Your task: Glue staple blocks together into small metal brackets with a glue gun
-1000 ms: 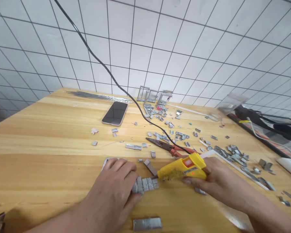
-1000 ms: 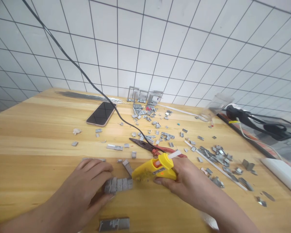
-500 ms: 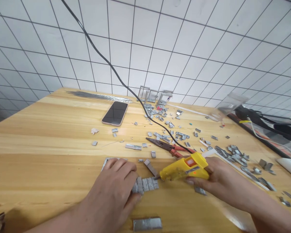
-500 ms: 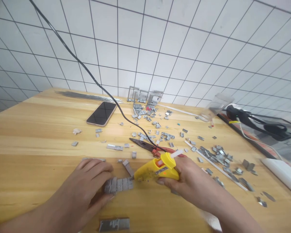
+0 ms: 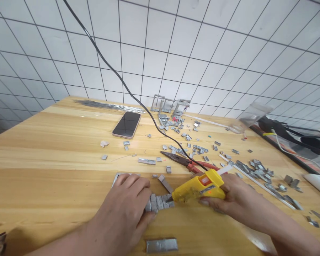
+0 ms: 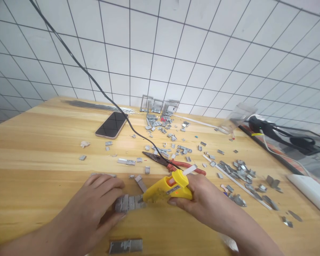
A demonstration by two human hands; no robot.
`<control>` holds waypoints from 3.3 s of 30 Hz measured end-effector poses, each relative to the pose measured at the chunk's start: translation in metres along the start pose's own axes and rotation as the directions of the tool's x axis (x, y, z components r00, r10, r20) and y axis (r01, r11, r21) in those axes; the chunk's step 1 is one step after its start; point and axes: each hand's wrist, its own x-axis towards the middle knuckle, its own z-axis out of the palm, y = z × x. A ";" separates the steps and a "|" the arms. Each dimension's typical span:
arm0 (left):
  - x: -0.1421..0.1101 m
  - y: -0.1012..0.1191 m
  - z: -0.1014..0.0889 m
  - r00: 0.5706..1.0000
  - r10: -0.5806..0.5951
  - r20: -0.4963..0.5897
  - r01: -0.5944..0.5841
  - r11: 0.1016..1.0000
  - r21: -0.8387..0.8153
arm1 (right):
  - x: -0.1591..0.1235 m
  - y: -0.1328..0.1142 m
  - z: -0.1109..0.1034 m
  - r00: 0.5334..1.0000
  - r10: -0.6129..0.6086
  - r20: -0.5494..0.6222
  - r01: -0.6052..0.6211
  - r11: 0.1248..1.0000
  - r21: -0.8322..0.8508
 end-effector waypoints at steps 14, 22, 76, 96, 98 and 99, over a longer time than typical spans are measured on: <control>0.000 -0.001 0.001 1.000 0.015 0.007 -0.015 1.000 0.001 | 0.003 0.000 0.012 0.999 -0.001 0.052 -0.005 0.994 0.108; 0.001 -0.002 0.002 1.000 0.016 0.018 -0.017 1.000 0.020 | -0.002 0.003 0.011 0.998 0.050 0.027 -0.051 0.996 0.071; 0.003 0.001 -0.003 0.997 -0.011 0.081 0.008 0.999 0.037 | 0.005 0.002 0.027 0.998 -0.042 -0.053 0.043 0.999 0.021; 0.004 0.001 -0.003 0.993 -0.023 0.114 0.018 0.999 0.044 | 0.005 -0.005 0.022 0.997 -0.073 -0.023 0.075 0.992 0.100; 0.005 0.003 -0.005 0.991 -0.034 0.130 0.028 0.999 0.045 | 0.008 -0.007 0.025 0.996 -0.083 -0.029 0.086 0.987 0.133; 0.005 0.003 -0.006 0.990 -0.037 0.134 0.031 0.999 0.043 | 0.009 -0.008 0.026 0.995 -0.093 -0.032 0.096 0.985 0.145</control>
